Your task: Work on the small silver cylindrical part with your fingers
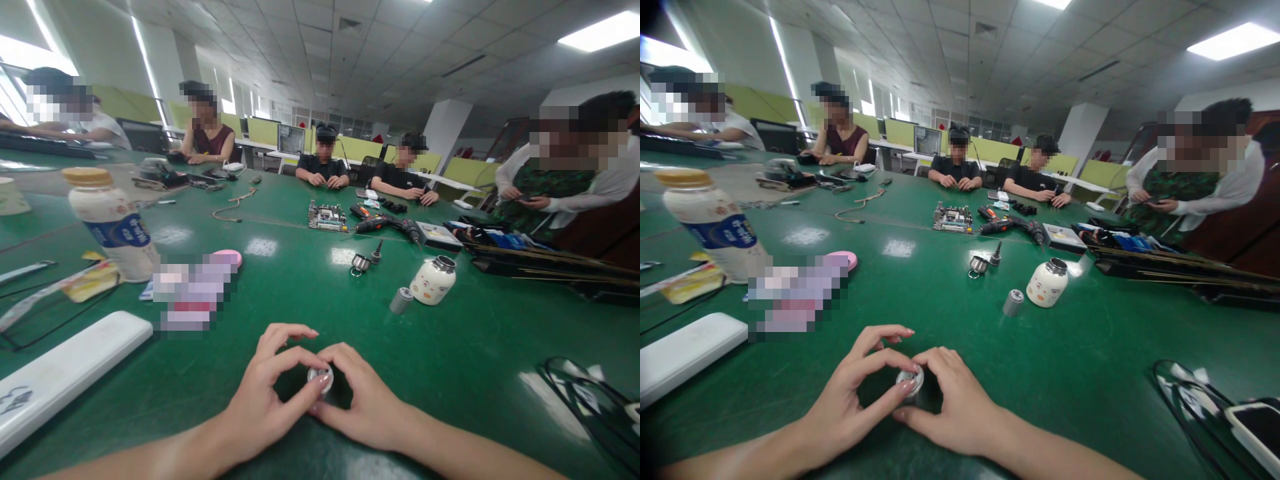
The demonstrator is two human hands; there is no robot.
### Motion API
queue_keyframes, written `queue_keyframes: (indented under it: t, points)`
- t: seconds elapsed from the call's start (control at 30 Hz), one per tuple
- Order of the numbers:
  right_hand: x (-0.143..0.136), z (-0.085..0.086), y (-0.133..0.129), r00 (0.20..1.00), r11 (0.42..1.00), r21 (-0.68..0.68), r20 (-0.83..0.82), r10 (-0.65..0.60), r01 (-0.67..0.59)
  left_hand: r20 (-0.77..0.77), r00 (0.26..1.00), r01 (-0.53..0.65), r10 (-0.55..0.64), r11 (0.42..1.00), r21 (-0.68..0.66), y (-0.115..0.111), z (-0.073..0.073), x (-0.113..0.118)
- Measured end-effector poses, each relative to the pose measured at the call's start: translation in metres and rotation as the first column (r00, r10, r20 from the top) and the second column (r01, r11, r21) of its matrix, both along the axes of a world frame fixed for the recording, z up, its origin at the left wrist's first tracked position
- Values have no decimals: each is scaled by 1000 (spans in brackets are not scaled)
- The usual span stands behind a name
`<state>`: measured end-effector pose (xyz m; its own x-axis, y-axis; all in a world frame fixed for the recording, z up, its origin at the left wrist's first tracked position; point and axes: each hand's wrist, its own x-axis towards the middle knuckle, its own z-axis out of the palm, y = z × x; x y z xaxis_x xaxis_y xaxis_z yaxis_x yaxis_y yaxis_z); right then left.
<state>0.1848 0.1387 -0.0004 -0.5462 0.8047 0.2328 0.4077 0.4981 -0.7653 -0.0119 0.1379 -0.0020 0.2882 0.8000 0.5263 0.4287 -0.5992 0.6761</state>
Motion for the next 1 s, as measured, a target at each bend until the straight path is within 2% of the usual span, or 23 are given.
queue_keyframes:
  t: [0.13,0.27,0.33,0.4,0.53,0.67,0.73,0.83,0.93,1.0]
  points:
    - [-5,-1,-1,1000,999,52,7,-18,18,-18,999,-33,34,997,64,2,7,1]
    - [-5,2,-1,999,998,68,39,-20,17,-53,977,-194,205,967,166,9,12,-4]
    - [-5,3,-2,998,997,78,57,-22,17,-121,942,-293,312,944,153,15,9,-7]
    - [-5,4,-2,997,996,86,71,-27,20,-232,907,-343,352,936,81,22,3,-8]
    - [-6,4,-3,996,996,92,83,-24,17,-386,867,-351,315,936,-24,27,-8,-8]
    - [-6,3,-3,995,995,96,96,-18,9,-398,865,-355,307,934,-50,26,-7,-7]
    - [-5,3,-3,994,995,95,104,-23,13,-337,890,-349,307,934,-71,26,-4,-7]
    - [-5,3,-3,995,994,105,95,-21,11,-140,957,-262,254,964,-38,25,0,-7]
    - [-5,2,-3,995,992,124,101,-13,1,26,994,-112,110,990,89,20,4,-7]
    - [-5,1,-2,994,991,132,106,-13,-1,53,999,-15,6,987,163,16,6,-6]
